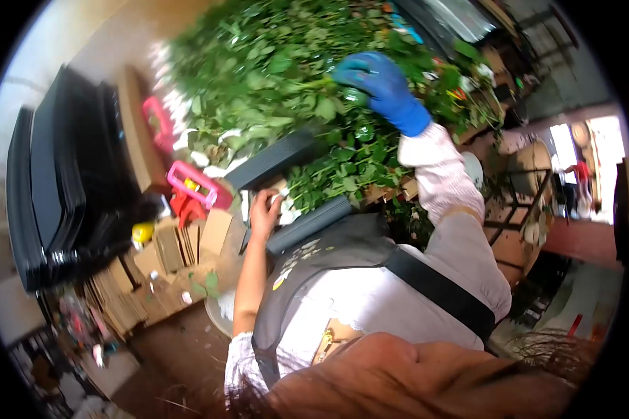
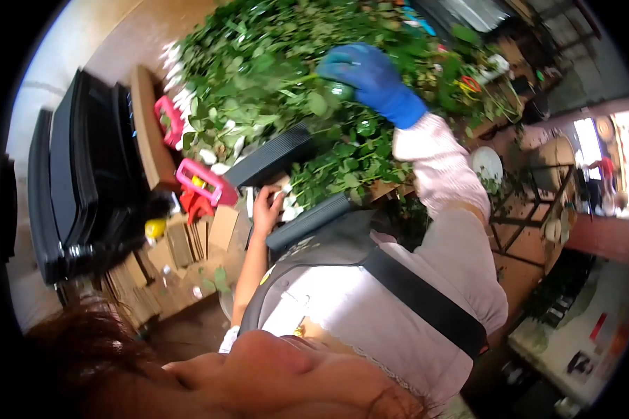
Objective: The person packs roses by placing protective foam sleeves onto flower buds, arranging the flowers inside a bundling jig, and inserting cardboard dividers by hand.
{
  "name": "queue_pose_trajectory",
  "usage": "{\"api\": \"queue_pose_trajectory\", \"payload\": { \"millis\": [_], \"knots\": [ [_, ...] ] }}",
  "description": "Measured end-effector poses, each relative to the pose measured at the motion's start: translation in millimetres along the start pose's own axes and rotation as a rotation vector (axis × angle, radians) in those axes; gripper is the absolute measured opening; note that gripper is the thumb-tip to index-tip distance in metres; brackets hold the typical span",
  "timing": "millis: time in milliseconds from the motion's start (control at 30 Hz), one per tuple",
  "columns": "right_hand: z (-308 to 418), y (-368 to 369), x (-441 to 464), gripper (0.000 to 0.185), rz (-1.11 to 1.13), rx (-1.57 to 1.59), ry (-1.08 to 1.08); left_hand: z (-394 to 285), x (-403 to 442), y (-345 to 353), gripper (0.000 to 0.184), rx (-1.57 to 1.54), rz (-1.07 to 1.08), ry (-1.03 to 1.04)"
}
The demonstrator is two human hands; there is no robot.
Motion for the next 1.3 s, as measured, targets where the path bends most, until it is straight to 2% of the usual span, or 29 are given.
{"api": "queue_pose_trajectory", "payload": {
  "millis": [33, 200, 233, 267, 333, 367, 467, 500, 533, 633, 733, 767, 867, 933, 967, 1067, 1167, 1200, 1267, 1300],
  "knots": [
    [8.0, -7.1, -6.7, 0.029, 0.050, 0.053, 0.037, -6.5, -1.7, -2.9, 0.023, -0.004, 0.126, -0.180],
    [25.4, -11.7, -59.4, 0.045, 0.339, 0.308, 0.275, 28.1, -5.3, 11.9, 0.041, 0.137, -0.078, 0.059],
    [16.4, -3.7, -78.3, 0.045, 0.414, 0.275, 0.290, -21.9, -3.5, -6.6, 0.044, 0.318, 0.029, -0.238],
    [3.8, 8.1, -102.6, 0.045, 0.487, 0.237, 0.311, -3.0, -1.8, -3.2, 0.045, 0.141, 0.036, -0.109],
    [-14.7, 28.3, -139.2, 0.045, 0.574, 0.185, 0.371, -21.7, 1.1, -13.2, 0.046, 0.008, -0.038, -0.108],
    [-20.7, 36.9, -153.2, 0.044, 0.586, 0.176, 0.412, -18.5, 0.6, -12.2, 0.054, 0.068, -0.034, -0.021],
    [-36.5, 77.7, -201.5, 0.042, 0.585, 0.183, 0.479, -25.3, -1.5, -9.3, 0.052, -0.042, -0.194, -0.031],
    [-39.4, 90.9, -210.9, 0.041, 0.632, 0.168, 0.511, -20.3, -2.4, -5.1, 0.047, -0.182, -0.155, -0.108],
    [-41.1, 99.7, -217.6, 0.040, 0.678, 0.150, 0.547, -23.6, -3.0, -7.3, 0.046, -0.103, -0.111, -0.094],
    [-48.0, 103.8, -216.1, 0.030, 0.762, 0.111, 0.681, -25.9, -1.5, -11.8, 0.046, 0.037, -0.037, -0.010],
    [-33.7, 64.8, -120.4, 0.024, 0.868, 0.005, 1.052, -29.5, -2.9, -13.1, 0.044, 0.106, -0.071, 0.008],
    [-41.8, 60.3, -110.1, 0.040, 0.656, 0.116, 0.989, -35.9, -3.5, -15.3, 0.044, 0.156, -0.067, -0.033],
    [-35.9, 74.9, -61.8, 0.076, 0.703, -0.004, 0.826, -47.8, -3.0, -19.0, 0.048, 0.195, -0.101, -0.014],
    [-62.6, 141.8, -98.4, 0.108, 0.946, -0.287, 0.580, -49.2, -2.1, -20.6, 0.049, 0.216, -0.087, -0.015],
    [-69.5, 161.0, -107.5, 0.121, 1.075, -0.271, 0.676, -51.6, -1.5, -21.6, 0.049, 0.218, -0.095, 0.003],
    [-104.2, 203.4, -117.9, 0.106, 1.106, -0.254, 0.768, -53.1, -2.5, -22.2, 0.050, 0.214, -0.100, -0.007],
    [-113.2, 211.2, -111.9, 0.094, 1.206, -0.227, 0.742, -50.2, -3.1, -21.3, 0.049, 0.237, -0.089, -0.011],
    [-109.1, 204.8, -113.4, 0.088, 1.113, -0.155, 0.702, -47.4, -3.0, -20.1, 0.050, 0.181, -0.082, -0.023],
    [-108.6, 180.6, -101.5, 0.099, 1.102, 0.125, 0.861, -48.9, -1.4, -21.1, 0.051, 0.195, -0.052, -0.057],
    [-103.5, 165.3, -90.4, 0.105, 1.013, 0.279, 0.901, -42.0, -1.0, -18.2, 0.051, 0.242, -0.056, -0.028]
  ]
}}
Point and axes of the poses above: each hand's wrist, its own x-axis towards the middle knuckle, its own y-axis out of the palm, z = x × y, the point moved 3 cm from there along x, towards the middle knuckle, and after that the axes turned 10 degrees about x, right-handed, at the moved point
